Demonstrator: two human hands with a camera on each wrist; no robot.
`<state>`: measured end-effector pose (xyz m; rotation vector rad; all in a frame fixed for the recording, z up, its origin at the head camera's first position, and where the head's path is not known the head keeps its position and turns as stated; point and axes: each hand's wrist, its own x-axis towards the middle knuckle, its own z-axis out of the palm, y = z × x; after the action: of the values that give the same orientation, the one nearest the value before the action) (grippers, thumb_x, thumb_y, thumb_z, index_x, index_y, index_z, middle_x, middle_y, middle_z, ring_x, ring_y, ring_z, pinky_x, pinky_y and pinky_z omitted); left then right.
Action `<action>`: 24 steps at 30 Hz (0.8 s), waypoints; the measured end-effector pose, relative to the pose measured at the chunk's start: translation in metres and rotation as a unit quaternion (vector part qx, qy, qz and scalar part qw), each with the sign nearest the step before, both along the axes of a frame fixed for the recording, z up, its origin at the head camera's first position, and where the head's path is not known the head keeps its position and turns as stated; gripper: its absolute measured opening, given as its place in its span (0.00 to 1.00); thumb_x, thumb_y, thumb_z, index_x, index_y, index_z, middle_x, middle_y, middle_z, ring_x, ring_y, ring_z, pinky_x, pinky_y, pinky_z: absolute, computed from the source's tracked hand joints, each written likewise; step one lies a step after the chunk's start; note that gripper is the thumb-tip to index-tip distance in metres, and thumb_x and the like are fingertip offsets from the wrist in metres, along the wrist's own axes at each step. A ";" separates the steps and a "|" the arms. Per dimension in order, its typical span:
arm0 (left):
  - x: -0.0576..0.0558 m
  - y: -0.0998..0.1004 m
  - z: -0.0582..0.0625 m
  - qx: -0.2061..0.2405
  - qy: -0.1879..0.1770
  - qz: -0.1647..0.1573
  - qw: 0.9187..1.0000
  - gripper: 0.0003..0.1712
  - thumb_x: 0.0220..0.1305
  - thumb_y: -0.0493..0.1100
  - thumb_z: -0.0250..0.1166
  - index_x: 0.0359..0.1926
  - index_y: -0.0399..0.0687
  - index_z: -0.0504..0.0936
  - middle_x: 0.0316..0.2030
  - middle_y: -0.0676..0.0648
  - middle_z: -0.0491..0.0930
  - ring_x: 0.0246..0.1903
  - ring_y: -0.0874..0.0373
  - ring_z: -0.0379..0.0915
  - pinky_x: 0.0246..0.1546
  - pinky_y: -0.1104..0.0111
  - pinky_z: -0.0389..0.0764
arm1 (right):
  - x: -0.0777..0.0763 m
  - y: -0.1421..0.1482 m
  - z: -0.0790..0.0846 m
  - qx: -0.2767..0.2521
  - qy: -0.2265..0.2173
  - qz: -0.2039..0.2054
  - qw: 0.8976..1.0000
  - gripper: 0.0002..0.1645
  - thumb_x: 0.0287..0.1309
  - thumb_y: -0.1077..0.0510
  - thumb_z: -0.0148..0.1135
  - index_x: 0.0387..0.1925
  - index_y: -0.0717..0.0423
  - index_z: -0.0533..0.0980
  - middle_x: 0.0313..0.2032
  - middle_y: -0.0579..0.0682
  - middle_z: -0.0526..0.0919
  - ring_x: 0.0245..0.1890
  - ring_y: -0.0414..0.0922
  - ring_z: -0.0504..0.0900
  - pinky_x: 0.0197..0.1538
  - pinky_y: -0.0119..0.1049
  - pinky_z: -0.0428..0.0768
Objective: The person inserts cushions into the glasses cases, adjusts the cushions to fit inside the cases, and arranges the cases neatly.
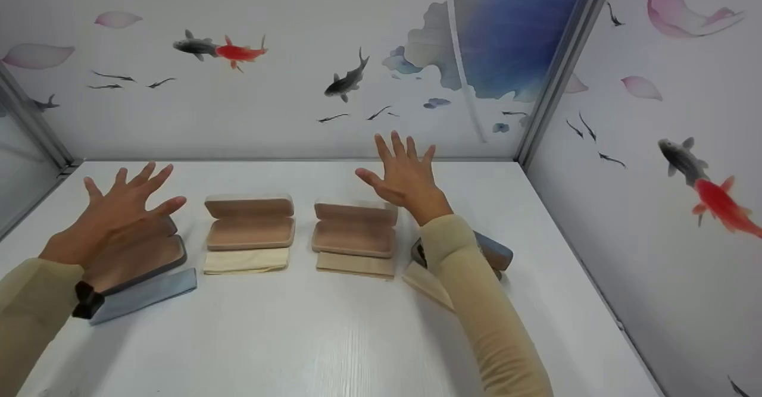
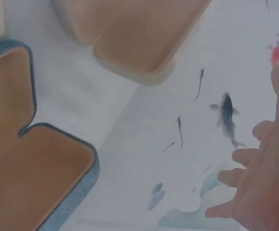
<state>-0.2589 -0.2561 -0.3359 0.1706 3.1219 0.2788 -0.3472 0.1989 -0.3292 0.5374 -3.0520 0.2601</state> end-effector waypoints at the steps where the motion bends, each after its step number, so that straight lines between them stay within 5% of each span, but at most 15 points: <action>1: 0.002 0.001 0.001 0.001 0.002 -0.001 1.000 0.55 0.68 0.79 0.38 0.80 0.46 0.44 0.77 0.27 0.39 0.72 0.17 0.30 0.59 0.20 0.22 | 0.001 -0.003 0.001 -0.003 0.002 0.006 1.000 0.53 0.67 0.20 0.31 0.81 0.43 0.36 0.81 0.57 0.36 0.80 0.62 0.36 0.72 0.74 0.30; 7: 0.014 0.007 0.002 0.020 0.019 -0.005 1.000 0.49 0.71 0.72 0.45 0.80 0.48 0.47 0.77 0.28 0.43 0.72 0.18 0.38 0.63 0.22 0.28 | 0.011 -0.023 0.005 -0.033 0.008 0.035 0.999 0.48 0.71 0.26 0.32 0.81 0.45 0.41 0.81 0.55 0.37 0.81 0.58 0.35 0.74 0.71 0.30; 16: 0.048 0.005 -0.001 0.096 0.042 -0.013 0.994 0.46 0.72 0.67 0.52 0.79 0.50 0.50 0.76 0.29 0.50 0.73 0.24 0.45 0.66 0.24 0.38 | 0.026 -0.053 0.002 -0.153 -0.065 0.068 0.984 0.46 0.73 0.27 0.26 0.80 0.48 0.46 0.81 0.52 0.42 0.81 0.56 0.38 0.77 0.67 0.37; 24: 0.071 -0.018 -0.003 0.212 0.026 0.017 0.977 0.46 0.72 0.65 0.54 0.80 0.55 0.47 0.76 0.31 0.54 0.74 0.28 0.48 0.68 0.32 0.54 | 0.039 -0.083 0.003 -0.239 -0.087 0.090 0.963 0.40 0.77 0.34 0.32 0.79 0.52 0.52 0.79 0.54 0.52 0.80 0.54 0.48 0.80 0.56 0.48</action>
<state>-0.1879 -0.2737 -0.3389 0.1249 3.0700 0.9530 -0.3082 0.1154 -0.3262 0.7840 -2.9303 1.0653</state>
